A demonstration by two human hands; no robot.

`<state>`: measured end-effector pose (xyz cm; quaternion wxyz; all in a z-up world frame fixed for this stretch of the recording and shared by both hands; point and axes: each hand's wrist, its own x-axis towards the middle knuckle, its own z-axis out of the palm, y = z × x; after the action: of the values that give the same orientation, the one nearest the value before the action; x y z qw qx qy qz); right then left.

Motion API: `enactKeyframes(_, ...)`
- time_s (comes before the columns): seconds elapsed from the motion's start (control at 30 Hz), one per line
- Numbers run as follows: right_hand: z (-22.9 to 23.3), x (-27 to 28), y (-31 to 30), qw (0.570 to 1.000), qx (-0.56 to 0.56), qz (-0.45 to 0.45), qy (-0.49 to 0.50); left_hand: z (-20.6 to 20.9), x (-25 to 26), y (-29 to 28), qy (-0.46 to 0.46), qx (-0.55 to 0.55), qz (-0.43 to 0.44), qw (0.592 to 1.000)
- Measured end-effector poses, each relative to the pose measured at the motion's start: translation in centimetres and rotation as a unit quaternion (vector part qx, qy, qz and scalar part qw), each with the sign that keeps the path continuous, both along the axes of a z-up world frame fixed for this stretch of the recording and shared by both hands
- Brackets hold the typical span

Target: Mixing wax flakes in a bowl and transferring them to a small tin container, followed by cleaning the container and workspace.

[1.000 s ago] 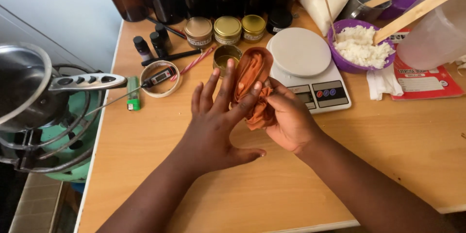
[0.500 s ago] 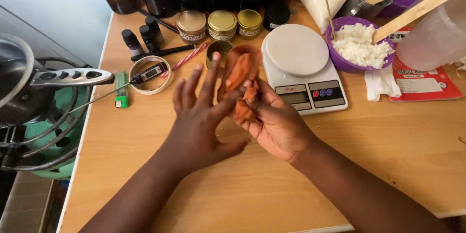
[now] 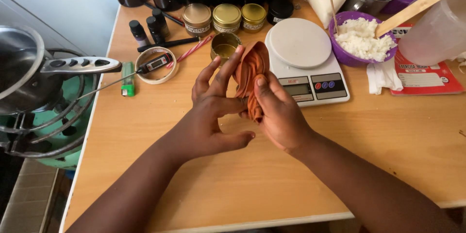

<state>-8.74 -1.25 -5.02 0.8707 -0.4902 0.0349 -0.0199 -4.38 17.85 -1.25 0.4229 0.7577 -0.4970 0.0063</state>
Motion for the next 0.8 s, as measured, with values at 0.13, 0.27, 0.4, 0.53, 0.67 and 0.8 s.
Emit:
enactKeyframes(0.13, -0.3, -0.1, 0.0, 0.996, -0.071, -0.026, 0.039, 0.0, 0.5, -0.1, -0.024, -0.019, -0.054, 0.998)
enactKeyframes(0.27, 1.1, -1.0, 0.7, 0.992, -0.117, -0.035, 0.022, -0.5, 1.2, 0.0, 0.078, -0.059, -0.077, 0.992)
enactKeyframes(0.4, 2.4, -0.8, 0.0, 0.995, -0.098, 0.009, -0.026, 0.1, 2.0, 0.6, 0.187, -0.176, -0.089, 0.962)
enactKeyframes(0.53, 3.9, -0.5, -1.0, 0.996, -0.051, 0.067, -0.008, -1.7, 3.5, 0.7, 0.125, -0.244, -0.043, 0.961)
enactKeyframes(0.67, 1.6, 0.3, -1.4, 1.0, -0.012, 0.019, -0.004, -2.5, 3.6, 0.1, 0.255, -0.181, 0.135, 0.94)
enactKeyframes(0.8, 1.8, 0.1, -0.6, 1.0, 0.001, 0.025, -0.001, -2.4, 3.2, -0.7, 0.307, -0.201, 0.149, 0.918)
